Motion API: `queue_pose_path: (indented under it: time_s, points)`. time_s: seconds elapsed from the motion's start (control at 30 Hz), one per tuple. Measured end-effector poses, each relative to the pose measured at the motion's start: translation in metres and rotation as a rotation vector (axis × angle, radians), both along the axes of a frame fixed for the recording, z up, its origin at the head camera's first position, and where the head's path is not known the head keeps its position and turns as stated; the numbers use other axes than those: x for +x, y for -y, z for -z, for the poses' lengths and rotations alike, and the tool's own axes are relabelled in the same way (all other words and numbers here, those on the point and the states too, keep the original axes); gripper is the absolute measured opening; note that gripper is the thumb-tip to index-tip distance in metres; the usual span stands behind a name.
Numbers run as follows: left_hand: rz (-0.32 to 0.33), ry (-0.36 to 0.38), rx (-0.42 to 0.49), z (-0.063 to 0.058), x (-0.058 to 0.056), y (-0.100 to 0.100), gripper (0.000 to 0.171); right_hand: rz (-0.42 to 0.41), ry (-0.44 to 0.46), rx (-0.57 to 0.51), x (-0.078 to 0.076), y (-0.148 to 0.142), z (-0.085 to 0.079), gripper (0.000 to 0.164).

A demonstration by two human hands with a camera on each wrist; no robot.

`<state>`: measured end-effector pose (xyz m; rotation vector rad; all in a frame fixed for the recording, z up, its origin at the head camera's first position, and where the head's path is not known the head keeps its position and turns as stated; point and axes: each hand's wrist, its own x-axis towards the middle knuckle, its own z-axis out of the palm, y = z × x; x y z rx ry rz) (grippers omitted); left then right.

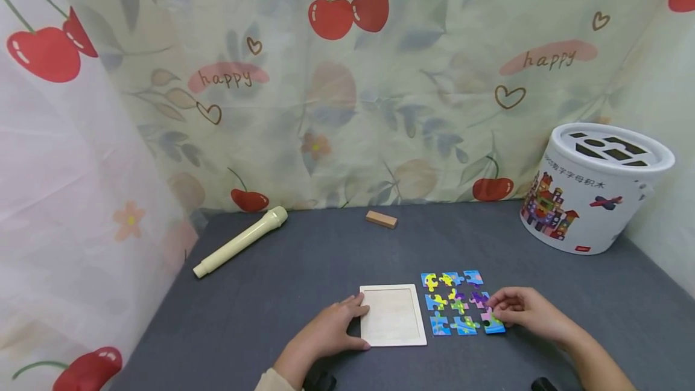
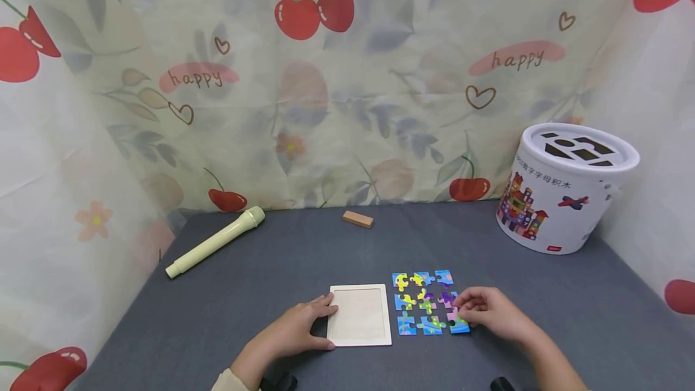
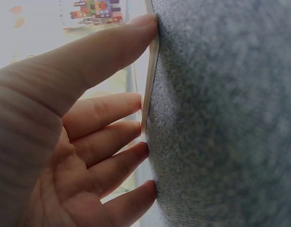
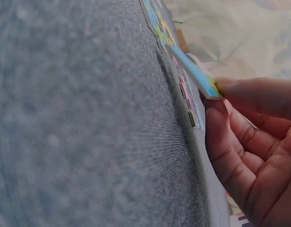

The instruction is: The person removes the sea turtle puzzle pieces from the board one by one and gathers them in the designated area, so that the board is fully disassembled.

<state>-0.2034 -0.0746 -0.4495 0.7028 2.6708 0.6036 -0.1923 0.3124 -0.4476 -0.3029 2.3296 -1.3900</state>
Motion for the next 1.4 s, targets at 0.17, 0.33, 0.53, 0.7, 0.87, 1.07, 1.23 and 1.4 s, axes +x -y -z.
queue_pose_path:
  time_s: [0.17,0.33,0.53,0.7,0.87,1.07,1.23,1.4]
  points:
    - [-0.001,0.008,0.001,-0.0016,-0.0004,-0.0002,0.066,0.014,0.012,0.021,-0.0004,-0.0020,0.0018,0.037]
    - [-0.005,0.009,0.001,-0.0018,0.0013,0.0000,0.067,0.028,0.004,0.038,-0.0001,-0.0031,0.0057,0.035]
    - [-0.013,0.019,0.004,-0.0034,0.0012,0.0001,0.067,0.041,-0.028,0.056,0.0000,-0.0015,0.0078,0.033]
    - [-0.004,0.006,0.008,-0.0027,0.0006,0.0005,0.067,0.067,-0.044,0.090,0.0001,-0.0004,0.0087,0.035]
    - [0.003,-0.007,0.001,-0.0002,-0.0003,0.0001,0.067,0.018,-0.073,0.104,0.0030,-0.0034,0.0081,0.042]
    - [-0.005,0.000,-0.003,0.0008,-0.0006,-0.0006,0.067,-0.059,-0.100,0.132,0.0079,-0.0070,0.0075,0.044]
    - [-0.011,0.018,-0.009,-0.0006,-0.0015,-0.0015,0.068,-0.063,-0.132,0.157,0.0085,-0.0060,0.0068,0.040]
    - [-0.007,0.011,-0.007,-0.0006,-0.0006,-0.0014,0.068,-0.066,-0.144,0.170,0.0090,-0.0045,0.0059,0.038]
